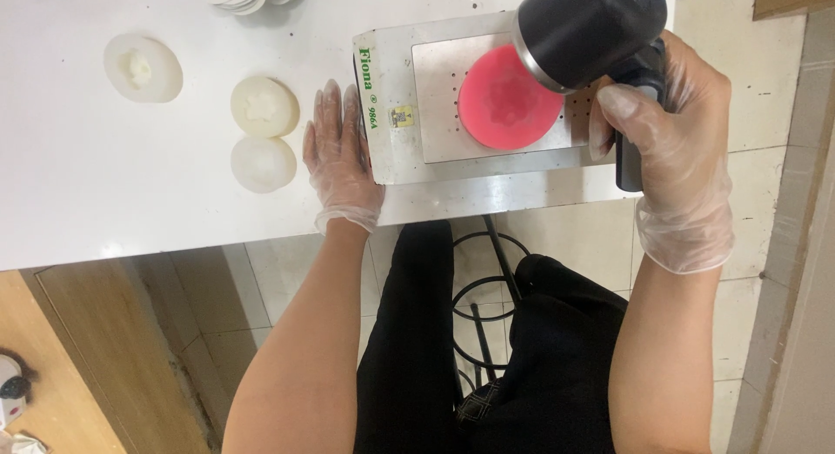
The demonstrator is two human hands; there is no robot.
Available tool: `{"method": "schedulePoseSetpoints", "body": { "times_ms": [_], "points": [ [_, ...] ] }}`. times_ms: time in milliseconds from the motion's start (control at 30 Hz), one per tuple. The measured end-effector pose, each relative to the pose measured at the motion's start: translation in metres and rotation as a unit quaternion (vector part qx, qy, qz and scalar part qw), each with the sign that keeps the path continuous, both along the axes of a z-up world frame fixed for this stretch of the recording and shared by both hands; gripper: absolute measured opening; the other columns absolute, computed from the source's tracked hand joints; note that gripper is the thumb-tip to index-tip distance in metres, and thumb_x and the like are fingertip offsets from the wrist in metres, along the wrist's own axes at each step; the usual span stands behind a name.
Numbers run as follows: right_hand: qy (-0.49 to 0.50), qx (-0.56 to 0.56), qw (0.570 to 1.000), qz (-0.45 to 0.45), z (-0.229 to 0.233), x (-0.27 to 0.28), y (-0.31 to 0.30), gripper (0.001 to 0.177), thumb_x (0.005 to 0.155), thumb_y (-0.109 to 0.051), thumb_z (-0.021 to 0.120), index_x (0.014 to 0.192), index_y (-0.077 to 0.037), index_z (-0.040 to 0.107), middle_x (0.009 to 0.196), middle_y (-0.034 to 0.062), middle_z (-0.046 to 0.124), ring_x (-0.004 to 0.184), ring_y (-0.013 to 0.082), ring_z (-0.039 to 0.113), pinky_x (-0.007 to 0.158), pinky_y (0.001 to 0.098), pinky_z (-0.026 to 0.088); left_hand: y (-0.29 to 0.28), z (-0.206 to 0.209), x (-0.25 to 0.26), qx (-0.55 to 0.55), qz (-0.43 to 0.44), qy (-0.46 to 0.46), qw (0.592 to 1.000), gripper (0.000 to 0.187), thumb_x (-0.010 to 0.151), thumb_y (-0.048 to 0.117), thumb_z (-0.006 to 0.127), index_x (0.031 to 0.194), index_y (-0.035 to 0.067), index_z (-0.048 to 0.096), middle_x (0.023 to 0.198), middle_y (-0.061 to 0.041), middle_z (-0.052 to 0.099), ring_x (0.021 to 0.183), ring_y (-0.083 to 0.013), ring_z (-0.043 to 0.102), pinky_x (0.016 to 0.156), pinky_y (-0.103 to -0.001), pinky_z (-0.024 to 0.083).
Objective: The person is using a heat gun and molds to create wax products.
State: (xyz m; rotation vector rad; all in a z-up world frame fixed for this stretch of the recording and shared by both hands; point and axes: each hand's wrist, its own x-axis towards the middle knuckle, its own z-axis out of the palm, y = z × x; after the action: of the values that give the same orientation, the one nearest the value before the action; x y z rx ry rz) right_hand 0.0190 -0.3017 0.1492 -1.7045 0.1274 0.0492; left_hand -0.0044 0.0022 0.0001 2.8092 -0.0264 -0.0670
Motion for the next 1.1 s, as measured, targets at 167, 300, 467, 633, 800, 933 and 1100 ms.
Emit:
{"method": "schedulePoseSetpoints", "body": {
  "times_ms": [167,300,467,633,800,933,1100],
  "points": [
    [0.003,0.045,0.999,0.010,0.009,0.001,0.002,0.036,0.096,-0.036,0.072,0.104,-0.002,0.065,0.073,0.0035,0.061,0.065,0.0107,0.060,0.060,0.0244,0.048,-0.002,-0.001,0.000,-0.014,0.009,-0.003,1.000,0.060,0.108,0.014,0.044,0.165,0.018,0.030,0.174,-0.003,0.020,0.162,-0.0200,0.018,0.131,-0.042,0.011],
    [-0.001,0.054,0.998,0.010,0.013,0.003,0.005,0.035,0.094,-0.036,0.071,0.108,-0.003,0.065,0.069,0.0036,0.059,0.062,0.0117,0.060,0.057,0.0246,0.048,-0.001,0.000,0.002,-0.010,-0.003,-0.002,1.000,0.058,0.109,0.015,0.046,0.165,0.015,0.030,0.172,-0.006,0.021,0.160,-0.0226,0.018,0.130,-0.044,0.012],
    [0.005,0.060,0.998,0.013,0.008,0.002,0.001,0.033,0.096,-0.032,0.073,0.104,-0.001,0.066,0.069,0.0047,0.060,0.063,0.0131,0.061,0.058,0.0254,0.048,-0.002,-0.001,0.000,-0.008,-0.001,-0.018,1.000,0.059,0.108,0.016,0.045,0.165,0.017,0.030,0.173,-0.003,0.020,0.162,-0.0201,0.017,0.131,-0.043,0.013],
    [0.016,0.068,0.998,0.009,0.016,0.004,0.003,0.035,0.092,-0.032,0.072,0.109,-0.002,0.067,0.070,0.0037,0.058,0.061,0.0121,0.059,0.060,0.0275,0.047,-0.006,0.001,0.004,-0.002,0.001,0.000,1.000,0.059,0.108,0.015,0.043,0.165,0.016,0.029,0.174,-0.003,0.020,0.162,-0.0201,0.015,0.131,-0.042,0.011],
    [-0.003,0.061,0.998,0.014,0.008,0.001,0.002,0.035,0.097,-0.034,0.073,0.107,0.000,0.067,0.068,0.0041,0.060,0.063,0.0131,0.062,0.058,0.0255,0.049,-0.003,0.000,0.001,0.007,0.009,0.005,1.000,0.059,0.108,0.014,0.043,0.165,0.017,0.029,0.174,-0.003,0.020,0.162,-0.0194,0.015,0.131,-0.041,0.010],
    [0.003,0.074,0.997,0.009,0.012,0.004,0.004,0.035,0.095,-0.035,0.075,0.106,-0.003,0.066,0.067,0.0036,0.060,0.063,0.0126,0.061,0.059,0.0255,0.049,-0.004,0.001,0.002,0.002,0.010,0.012,1.000,0.060,0.107,0.015,0.044,0.165,0.017,0.029,0.174,-0.003,0.020,0.162,-0.0188,0.015,0.131,-0.041,0.010],
    [0.016,0.060,0.998,0.005,0.016,0.004,0.005,0.034,0.093,-0.034,0.071,0.106,-0.003,0.066,0.067,0.0035,0.058,0.063,0.0124,0.060,0.058,0.0254,0.047,-0.003,0.000,0.001,0.023,-0.005,0.011,1.000,0.061,0.106,0.018,0.045,0.165,0.015,0.029,0.173,-0.004,0.018,0.160,-0.0198,0.014,0.130,-0.042,0.010]
  ]
}}
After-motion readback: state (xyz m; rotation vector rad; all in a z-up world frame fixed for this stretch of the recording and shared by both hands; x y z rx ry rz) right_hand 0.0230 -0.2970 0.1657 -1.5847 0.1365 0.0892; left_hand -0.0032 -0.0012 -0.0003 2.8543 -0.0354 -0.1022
